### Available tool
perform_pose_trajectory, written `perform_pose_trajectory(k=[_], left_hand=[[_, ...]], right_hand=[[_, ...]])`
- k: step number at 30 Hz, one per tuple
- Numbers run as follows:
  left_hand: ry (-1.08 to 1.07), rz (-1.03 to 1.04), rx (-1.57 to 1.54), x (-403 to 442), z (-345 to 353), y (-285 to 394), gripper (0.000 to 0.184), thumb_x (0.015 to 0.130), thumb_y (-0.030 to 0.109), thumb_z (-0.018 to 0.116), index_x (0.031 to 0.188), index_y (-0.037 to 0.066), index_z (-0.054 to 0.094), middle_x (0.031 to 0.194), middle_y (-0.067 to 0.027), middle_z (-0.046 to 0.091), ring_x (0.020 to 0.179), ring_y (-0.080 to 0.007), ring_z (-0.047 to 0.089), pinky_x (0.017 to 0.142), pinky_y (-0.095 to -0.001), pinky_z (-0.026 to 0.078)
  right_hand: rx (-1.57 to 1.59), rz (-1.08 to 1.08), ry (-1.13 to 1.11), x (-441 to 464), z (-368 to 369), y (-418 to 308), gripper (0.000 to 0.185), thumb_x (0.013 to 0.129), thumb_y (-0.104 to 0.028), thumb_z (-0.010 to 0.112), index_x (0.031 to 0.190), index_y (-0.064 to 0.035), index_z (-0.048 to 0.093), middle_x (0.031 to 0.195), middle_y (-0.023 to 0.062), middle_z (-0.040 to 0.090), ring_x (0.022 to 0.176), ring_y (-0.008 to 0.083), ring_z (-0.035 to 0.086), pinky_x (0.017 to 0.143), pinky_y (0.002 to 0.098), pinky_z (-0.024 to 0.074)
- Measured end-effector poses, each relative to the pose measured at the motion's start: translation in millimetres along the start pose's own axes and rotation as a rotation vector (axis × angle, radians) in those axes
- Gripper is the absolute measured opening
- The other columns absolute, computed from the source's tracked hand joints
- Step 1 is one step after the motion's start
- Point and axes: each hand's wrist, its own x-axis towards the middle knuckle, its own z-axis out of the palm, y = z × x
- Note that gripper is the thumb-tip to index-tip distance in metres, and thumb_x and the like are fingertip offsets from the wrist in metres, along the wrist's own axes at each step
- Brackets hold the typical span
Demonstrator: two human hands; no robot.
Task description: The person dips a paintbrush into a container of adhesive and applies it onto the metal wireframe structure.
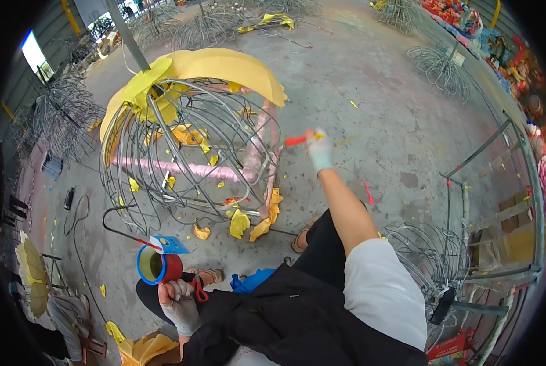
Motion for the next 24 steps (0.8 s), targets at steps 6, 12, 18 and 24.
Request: perform_pose_trajectory(k=[6,12,18,24], left_hand=[[-0.065,0.006,-0.041,1.6,-3.3,4.4,0.036,0.099,0.028,0.044,0.066,0.016,0.037,0.059,0.0032,0.033,0.057,-0.0109,0.029,0.057,-0.0269,0.026],[-0.064,-0.008,-0.067,-3.3,-14.3,8.0,0.036,0.1,0.026,0.042,0.065,0.015,0.037,0.06,0.0016,0.033,0.058,-0.0123,0.03,0.058,-0.0281,0.027],[-0.037,-0.004,-0.082,-11.8,-21.6,9.8,0.036,0.099,0.026,0.043,0.066,0.014,0.037,0.06,0.0013,0.033,0.059,-0.0125,0.03,0.058,-0.0282,0.027],[-0.016,-0.001,-0.079,-22.5,-34.9,11.2,0.035,0.099,0.027,0.044,0.067,0.014,0.037,0.06,0.0012,0.032,0.058,-0.0128,0.03,0.058,-0.0284,0.028]], right_hand=[[0.432,0.57,0.179,-111.3,-15.1,-82.0,0.016,0.09,-0.021,0.057,0.081,-0.0095,0.052,0.058,0.0044,0.052,0.037,0.0136,0.042,0.034,0.0294,0.0318],[0.459,0.348,0.152,-151.9,7.3,-50.6,0.012,0.089,-0.018,0.061,0.083,-0.0102,0.053,0.059,0.005,0.053,0.036,0.0133,0.041,0.033,0.0291,0.0328],[0.18,-0.023,-0.153,-176.8,2.7,-43.1,0.014,0.089,-0.016,0.063,0.081,-0.0095,0.053,0.059,0.0041,0.054,0.039,0.0116,0.043,0.036,0.0261,0.0335],[0.195,0.239,-0.068,-193.5,2.5,-69.2,0.018,0.089,-0.014,0.062,0.075,-0.0069,0.055,0.058,0.0022,0.053,0.047,0.0097,0.047,0.044,0.0228,0.0365]])
